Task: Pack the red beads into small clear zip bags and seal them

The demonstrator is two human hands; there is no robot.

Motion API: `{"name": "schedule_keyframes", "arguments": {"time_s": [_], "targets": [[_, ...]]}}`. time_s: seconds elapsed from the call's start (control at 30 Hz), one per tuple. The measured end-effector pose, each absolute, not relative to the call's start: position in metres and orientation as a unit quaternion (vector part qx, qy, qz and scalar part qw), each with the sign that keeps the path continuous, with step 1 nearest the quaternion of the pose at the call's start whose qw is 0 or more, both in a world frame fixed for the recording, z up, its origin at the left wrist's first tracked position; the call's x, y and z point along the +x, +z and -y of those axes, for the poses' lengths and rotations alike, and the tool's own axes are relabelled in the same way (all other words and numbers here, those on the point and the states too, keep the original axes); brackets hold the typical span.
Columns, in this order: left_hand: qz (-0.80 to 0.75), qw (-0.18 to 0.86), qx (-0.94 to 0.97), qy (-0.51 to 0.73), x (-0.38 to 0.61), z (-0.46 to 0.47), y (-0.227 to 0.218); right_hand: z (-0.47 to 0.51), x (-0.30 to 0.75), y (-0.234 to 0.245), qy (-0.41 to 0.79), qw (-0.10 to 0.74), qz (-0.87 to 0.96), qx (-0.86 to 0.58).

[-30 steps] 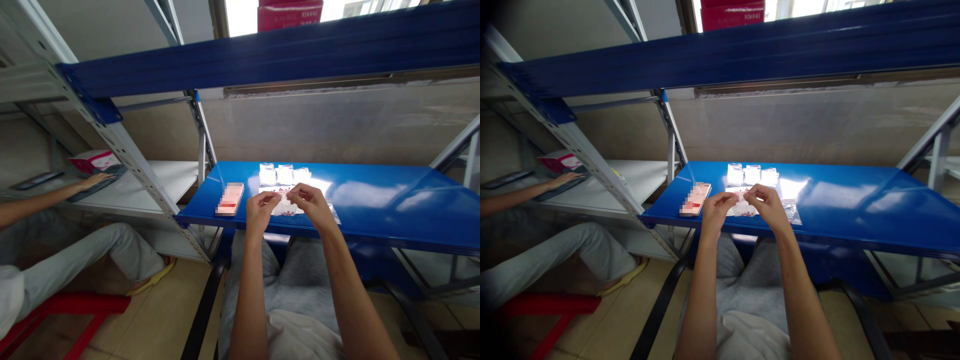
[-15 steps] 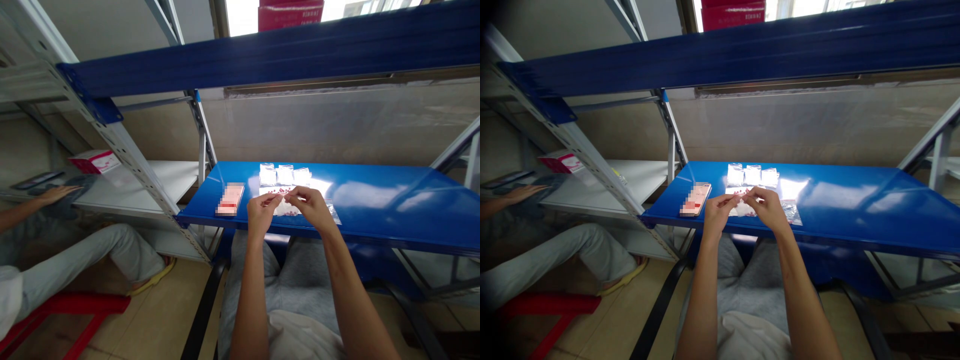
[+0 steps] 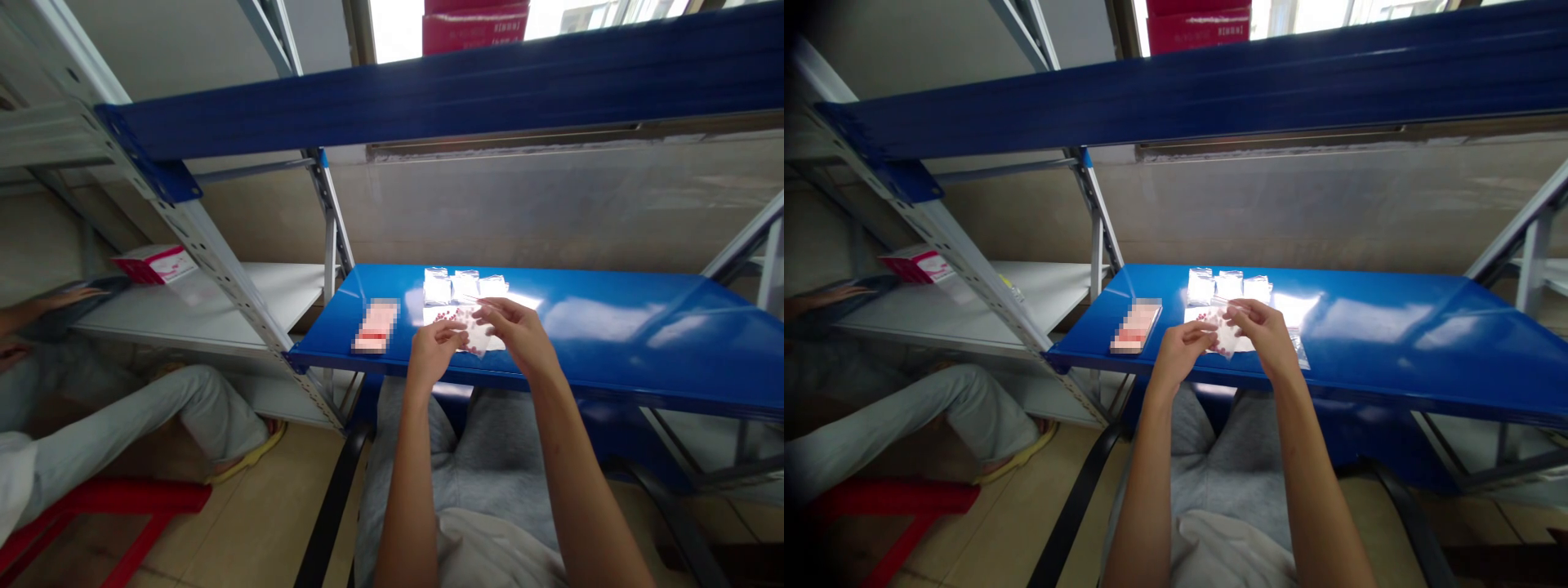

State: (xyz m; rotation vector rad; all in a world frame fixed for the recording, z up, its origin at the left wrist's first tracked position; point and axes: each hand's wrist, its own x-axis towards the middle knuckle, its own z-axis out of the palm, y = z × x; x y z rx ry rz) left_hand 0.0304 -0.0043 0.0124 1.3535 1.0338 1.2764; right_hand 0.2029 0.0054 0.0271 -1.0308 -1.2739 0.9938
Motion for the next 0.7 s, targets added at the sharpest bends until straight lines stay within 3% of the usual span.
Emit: {"name": "schedule_keyframes", "arguments": {"time_s": [0.23, 0.47, 0.7], "targets": [[-0.415, 0.497, 0.512, 0.564, 0.03, 0.004, 0.014, 0.003, 0.211, 0.032, 0.49, 0.465, 0.594, -0.437], [-0.39, 0.536, 0.493, 0.564, 0.042, 0.004, 0.012, 0.001, 0.22, 0.027, 0.42, 0.509, 0.588, -0.468], [-0.397, 0.527, 0.494, 0.566, 0.092, 0.007, 0.016, -0.002, 0.271, 0.033, 0.365, 0.482, 0.598, -0.526]]}}
